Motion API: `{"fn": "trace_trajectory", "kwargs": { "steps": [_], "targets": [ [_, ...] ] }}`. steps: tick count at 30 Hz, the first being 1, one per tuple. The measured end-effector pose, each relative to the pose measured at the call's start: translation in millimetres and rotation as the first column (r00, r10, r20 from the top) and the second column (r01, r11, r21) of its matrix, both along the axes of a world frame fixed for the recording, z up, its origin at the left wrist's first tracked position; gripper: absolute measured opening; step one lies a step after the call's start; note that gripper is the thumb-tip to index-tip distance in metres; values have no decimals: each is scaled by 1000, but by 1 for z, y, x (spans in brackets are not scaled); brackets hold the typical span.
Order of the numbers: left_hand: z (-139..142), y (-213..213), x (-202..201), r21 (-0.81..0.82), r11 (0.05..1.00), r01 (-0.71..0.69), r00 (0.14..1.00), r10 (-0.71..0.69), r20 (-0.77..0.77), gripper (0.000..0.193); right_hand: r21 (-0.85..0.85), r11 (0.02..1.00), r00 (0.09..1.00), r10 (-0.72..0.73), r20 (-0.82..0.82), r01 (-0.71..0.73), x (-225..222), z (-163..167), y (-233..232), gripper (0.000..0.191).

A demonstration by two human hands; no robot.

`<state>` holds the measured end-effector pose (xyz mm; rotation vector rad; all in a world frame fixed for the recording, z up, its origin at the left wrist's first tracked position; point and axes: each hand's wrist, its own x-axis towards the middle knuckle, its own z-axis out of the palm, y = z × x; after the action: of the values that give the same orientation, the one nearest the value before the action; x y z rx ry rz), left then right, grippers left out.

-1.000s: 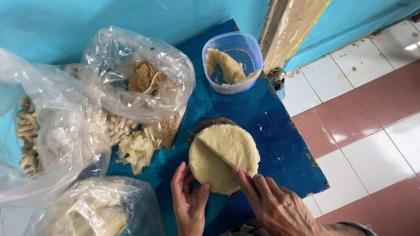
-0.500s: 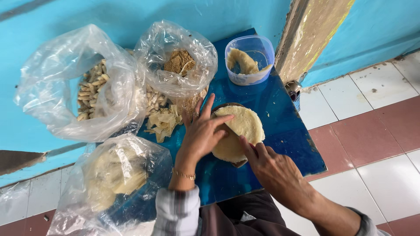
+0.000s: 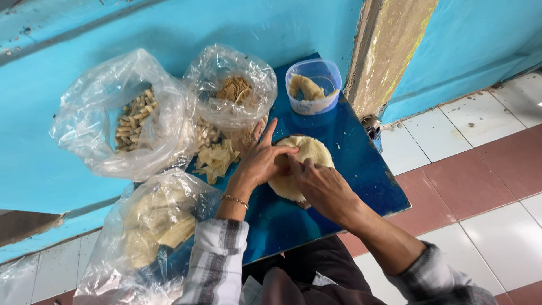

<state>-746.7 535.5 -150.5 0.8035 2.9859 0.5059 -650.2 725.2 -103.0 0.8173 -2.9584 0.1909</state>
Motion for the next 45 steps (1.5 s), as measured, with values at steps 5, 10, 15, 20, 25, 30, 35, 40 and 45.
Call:
{"fn": "trace_trajectory", "kwargs": {
  "steps": [5, 10, 15, 20, 25, 30, 35, 40, 45],
  "targets": [
    [9, -4, 12, -37, 998, -43, 992, 47, 121, 52, 40, 999, 1000, -7, -28, 8, 45, 13, 19, 68],
    [27, -11, 14, -68, 997, -19, 989, 29, 142, 58, 90, 996, 999, -24, -39, 27, 55, 19, 14, 66],
    [36, -17, 17, -53, 998, -17, 990, 24, 140, 54, 95, 993, 990, -80, 113, 70, 25, 18, -18, 78],
    [50, -23, 28, -76, 996, -35, 984, 47, 173, 54, 53, 998, 997, 31, -64, -28, 48, 32, -13, 70],
    [42, -37, 20, -44, 999, 3, 982, 5, 190, 59, 124, 992, 999, -11, -47, 17, 77, 33, -6, 66],
    [25, -47, 11, 6, 998, 64, 998, -64, 24, 56, 24, 998, 997, -49, -53, 50, 50, 21, -30, 65],
    [35, -47, 18, 106, 993, 53, 988, -68, 137, 58, 28, 999, 1000, -16, 3, 16, 69, 25, -16, 64],
    [45, -39, 35, -100, 995, 3, 976, 19, 217, 56, 97, 994, 995, -47, -93, 56, 85, 11, -18, 66],
    [35, -44, 47, 85, 994, 66, 993, -74, 94, 59, 6, 996, 986, -90, -143, 92, 96, -10, -23, 67]
  ]
}}
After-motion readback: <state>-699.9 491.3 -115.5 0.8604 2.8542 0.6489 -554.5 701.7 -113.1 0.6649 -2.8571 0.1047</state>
